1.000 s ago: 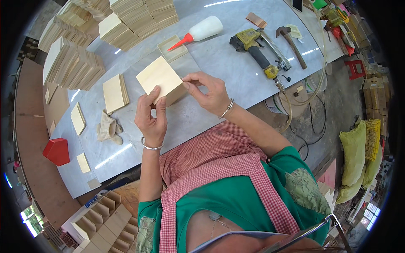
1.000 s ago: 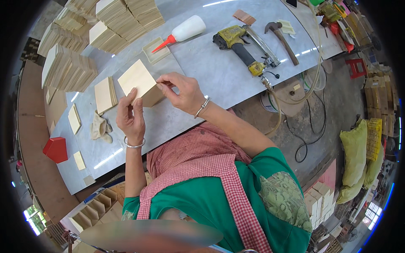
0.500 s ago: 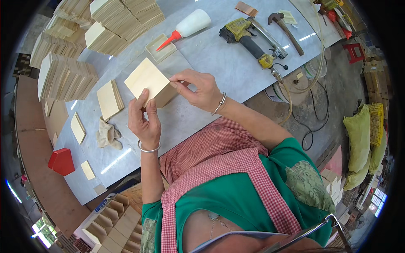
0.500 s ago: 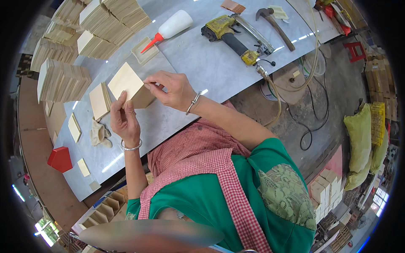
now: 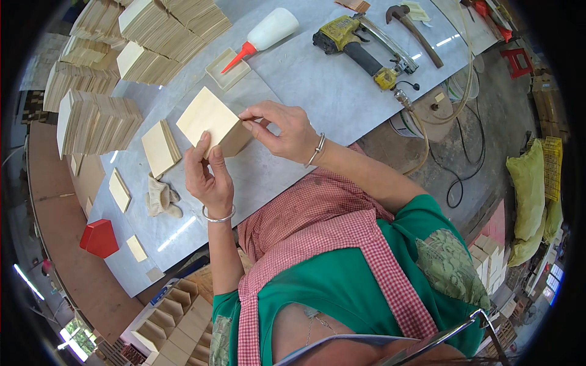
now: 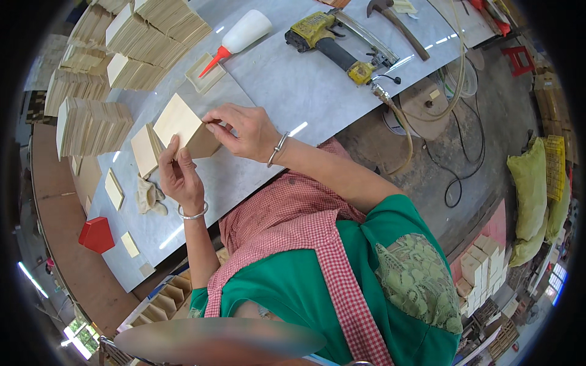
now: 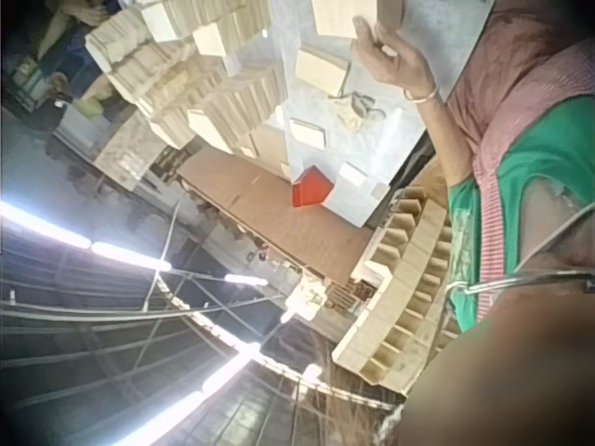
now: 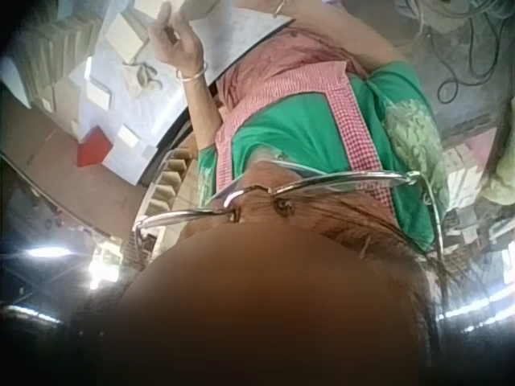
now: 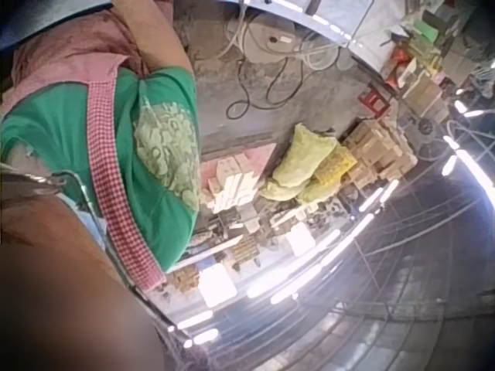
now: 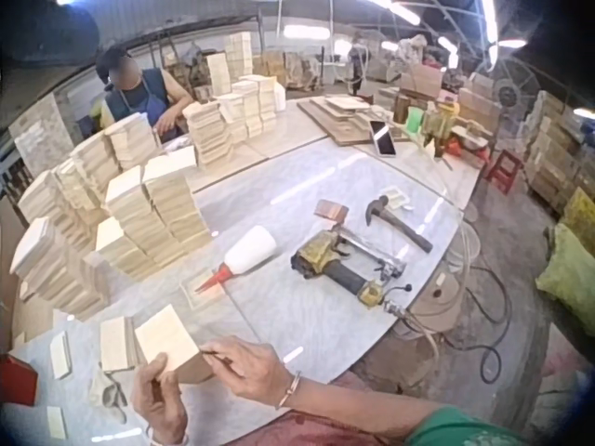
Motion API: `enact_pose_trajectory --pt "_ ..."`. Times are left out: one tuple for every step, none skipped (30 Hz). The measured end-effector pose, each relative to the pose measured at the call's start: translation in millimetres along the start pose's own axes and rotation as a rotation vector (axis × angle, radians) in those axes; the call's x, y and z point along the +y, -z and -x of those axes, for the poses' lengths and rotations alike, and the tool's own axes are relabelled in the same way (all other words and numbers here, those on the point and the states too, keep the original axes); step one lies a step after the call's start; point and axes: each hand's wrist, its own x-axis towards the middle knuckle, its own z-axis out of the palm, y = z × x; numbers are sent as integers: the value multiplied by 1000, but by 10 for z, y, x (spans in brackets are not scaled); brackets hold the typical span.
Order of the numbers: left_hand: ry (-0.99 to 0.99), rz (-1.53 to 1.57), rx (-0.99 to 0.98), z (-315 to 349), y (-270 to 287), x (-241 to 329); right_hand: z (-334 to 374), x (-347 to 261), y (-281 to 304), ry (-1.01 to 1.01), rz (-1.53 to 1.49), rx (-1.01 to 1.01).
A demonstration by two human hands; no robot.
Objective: The person assembles wooden birdhouses from wooden boards by applying wood glue with a glue bottle and then securing the pieces with a nail gun.
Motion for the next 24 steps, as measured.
enact_pose_trajectory --pt "-1 -2 -3 2 -3 -6 8 5 -5 -1 -2 6" --pt "1 10 1 4 -8 -12 11 3 -7 -2 -3 9" --pt "2 20 7 4 -9 -12 5 -5 -7 6 3 10" --pt "2 17 5 5 -9 -9 2 -8 -9 13 10 10" --pt "2 22 4 7 -8 -6 4 -1 -11 12 7 12" --pt "2 29 3 8 -12 -8 6 17 -13 30 29 19" --pt "2 27 0 6 -19 -12 6 34 -13 48 50 25" --pt "-3 27 0 3 -30 -17 -1 47 -11 46 48 27" --pt "-10 27 5 6 -22 -17 -13 42 -16 95 86 39" --pt "-10 24 8 11 -10 -15 -21 38 -23 145 124 51" --pt "-9 26 6 16 2 -13 -23 35 -31 147 121 49" --pt "-7 26 1 18 2 -15 -23 45 -32 151 124 57" --pt "-6 23 2 14 -3 -14 -23 52 -34 156 128 64" --pt "-13 23 5 7 -8 -12 -24 52 -34 156 125 62" --pt "-20 25 8 6 -14 -10 -23 49 -29 155 127 61" --pt "-19 23 9 7 -14 -6 -23 48 -24 155 130 59" --pt "-6 25 7 9 -12 -3 -23 49 -21 155 128 57" --pt "6 28 4 11 -8 -2 -22 49 -18 158 137 51" --pt "6 27 6 10 -12 -14 -22 50 -17 161 145 45" --pt "-35 25 21 5 -24 -38 -23 53 -21 162 144 44" --pt "-76 23 36 3 -31 -51 -20 58 -25 161 143 46" --pt "-75 22 37 2 -35 -49 -18 59 -26 160 143 48" --pt "-78 23 40 3 -42 -44 -15 51 -16 160 142 47" --pt "-81 25 44 4 -45 -44 -11 40 2 130 120 8"
